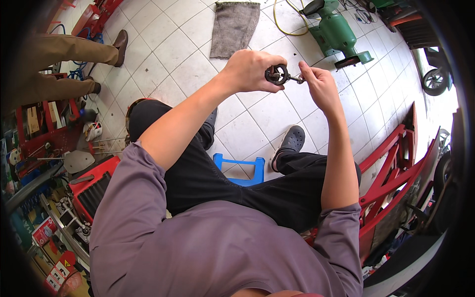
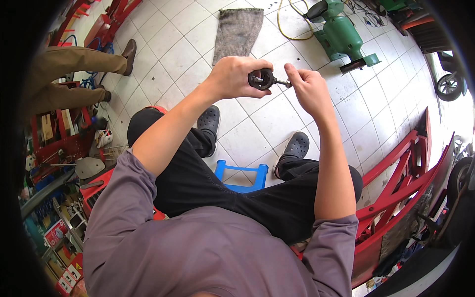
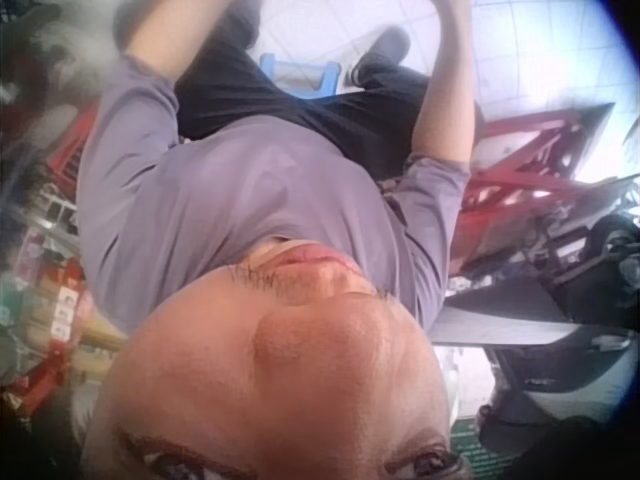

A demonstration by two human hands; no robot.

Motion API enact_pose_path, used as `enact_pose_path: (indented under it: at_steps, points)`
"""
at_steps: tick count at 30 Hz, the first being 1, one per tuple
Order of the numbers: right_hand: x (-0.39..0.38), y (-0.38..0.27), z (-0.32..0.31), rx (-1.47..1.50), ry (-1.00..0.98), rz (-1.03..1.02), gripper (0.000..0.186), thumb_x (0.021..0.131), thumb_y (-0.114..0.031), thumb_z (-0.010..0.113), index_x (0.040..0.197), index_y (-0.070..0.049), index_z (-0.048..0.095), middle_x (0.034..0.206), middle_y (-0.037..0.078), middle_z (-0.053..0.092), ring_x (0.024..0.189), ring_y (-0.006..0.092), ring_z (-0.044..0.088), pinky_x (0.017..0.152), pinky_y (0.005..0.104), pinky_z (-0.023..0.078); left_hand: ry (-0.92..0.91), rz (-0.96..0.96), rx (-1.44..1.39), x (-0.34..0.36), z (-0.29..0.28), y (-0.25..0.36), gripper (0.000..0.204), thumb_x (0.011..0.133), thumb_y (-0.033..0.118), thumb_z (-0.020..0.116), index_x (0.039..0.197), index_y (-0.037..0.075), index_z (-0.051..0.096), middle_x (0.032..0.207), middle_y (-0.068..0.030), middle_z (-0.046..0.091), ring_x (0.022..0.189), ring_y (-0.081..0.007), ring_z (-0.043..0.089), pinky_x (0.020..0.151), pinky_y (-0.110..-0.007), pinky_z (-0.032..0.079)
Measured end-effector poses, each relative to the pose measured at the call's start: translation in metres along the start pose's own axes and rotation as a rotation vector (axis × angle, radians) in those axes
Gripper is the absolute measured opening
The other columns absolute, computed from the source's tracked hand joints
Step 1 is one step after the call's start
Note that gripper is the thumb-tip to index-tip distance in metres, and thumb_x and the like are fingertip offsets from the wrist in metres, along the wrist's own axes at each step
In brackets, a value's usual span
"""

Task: The person assembles a small mechanical part by hand, inserting a spring and internal components into a metal casing and then fitting the assembly into a larger housing.

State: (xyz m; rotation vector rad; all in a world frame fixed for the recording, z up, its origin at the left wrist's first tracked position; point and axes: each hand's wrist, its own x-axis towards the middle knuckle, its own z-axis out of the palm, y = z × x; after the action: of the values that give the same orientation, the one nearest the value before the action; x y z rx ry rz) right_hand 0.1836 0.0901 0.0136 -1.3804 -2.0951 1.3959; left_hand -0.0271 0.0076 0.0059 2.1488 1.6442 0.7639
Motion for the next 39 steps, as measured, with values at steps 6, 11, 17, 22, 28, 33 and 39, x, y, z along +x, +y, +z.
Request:
enact_pose_path:
  at_steps: [6, 11, 17, 22, 28, 33, 39]
  points:
    - [-0.003, -0.011, -0.007, 0.075, -0.211, 0.262, 0.052, 0.092, -0.052, 0.059, 0.075, -0.004, 0.067, 0.051, -0.007, 0.033, 0.045, 0.0050, 0.030, 0.043, 0.0260, 0.024, 0.008, -0.005, 0.034, -0.002, 0.000, 0.003, 0.047, 0.070, 0.045, 0.080, 0.104, 0.018, 0.064, 0.077, -0.0054, 0.068, 0.071, -0.0237, 0.068, 0.061, -0.035, 0.053]
    - [-0.007, -0.018, -0.006, 0.270, -0.195, 0.211, 0.041, 0.093, -0.047, 0.062, 0.089, -0.005, 0.064, 0.052, -0.009, 0.037, 0.040, 0.0020, 0.027, 0.038, 0.0221, 0.018, 0.076, 0.012, 0.059, 0.000, -0.002, 0.000, 0.049, 0.067, 0.050, 0.080, 0.102, 0.019, 0.065, 0.075, -0.0035, 0.069, 0.069, -0.0223, 0.069, 0.058, -0.035, 0.053]
    - [0.000, -0.009, -0.007, 0.400, -0.169, 0.343, 0.036, 0.086, -0.043, 0.071, 0.092, -0.007, 0.066, 0.054, -0.009, 0.039, 0.042, 0.0013, 0.028, 0.039, 0.0222, 0.019, 0.083, -0.006, 0.062, 0.000, -0.002, -0.003, 0.049, 0.066, 0.051, 0.080, 0.103, 0.020, 0.066, 0.074, -0.0037, 0.069, 0.069, -0.0222, 0.069, 0.058, -0.035, 0.053]
    - [-0.005, -0.013, -0.007, 0.383, -0.240, 0.233, 0.038, 0.089, -0.044, 0.068, 0.090, -0.007, 0.063, 0.054, -0.011, 0.034, 0.042, 0.0009, 0.024, 0.039, 0.0221, 0.017, 0.079, 0.010, 0.095, 0.000, -0.003, -0.004, 0.050, 0.066, 0.051, 0.080, 0.103, 0.019, 0.066, 0.075, -0.0041, 0.070, 0.069, -0.0224, 0.069, 0.059, -0.035, 0.053]
    - [-0.001, -0.014, -0.008, 0.428, -0.229, 0.321, 0.033, 0.086, -0.039, 0.072, 0.091, -0.008, 0.063, 0.055, -0.010, 0.037, 0.042, 0.0009, 0.027, 0.039, 0.0217, 0.017, 0.077, -0.003, 0.088, 0.000, -0.004, -0.003, 0.050, 0.066, 0.050, 0.080, 0.103, 0.019, 0.066, 0.075, -0.0043, 0.069, 0.070, -0.0228, 0.069, 0.060, -0.036, 0.053]
    - [0.001, -0.004, -0.009, 0.439, -0.276, 0.286, 0.036, 0.085, -0.042, 0.072, 0.092, -0.007, 0.063, 0.055, -0.010, 0.036, 0.042, 0.0008, 0.027, 0.039, 0.0218, 0.018, 0.084, 0.012, 0.104, 0.001, -0.006, -0.003, 0.050, 0.066, 0.050, 0.080, 0.104, 0.019, 0.067, 0.075, -0.0043, 0.069, 0.069, -0.0228, 0.069, 0.060, -0.036, 0.053]
    - [-0.001, -0.011, -0.010, 0.472, -0.267, 0.267, 0.035, 0.087, -0.041, 0.069, 0.091, -0.007, 0.062, 0.053, -0.009, 0.036, 0.040, 0.0008, 0.026, 0.038, 0.0214, 0.017, 0.092, 0.011, 0.102, 0.001, -0.006, -0.003, 0.049, 0.066, 0.049, 0.080, 0.103, 0.019, 0.067, 0.074, -0.0037, 0.069, 0.069, -0.0224, 0.068, 0.059, -0.035, 0.053]
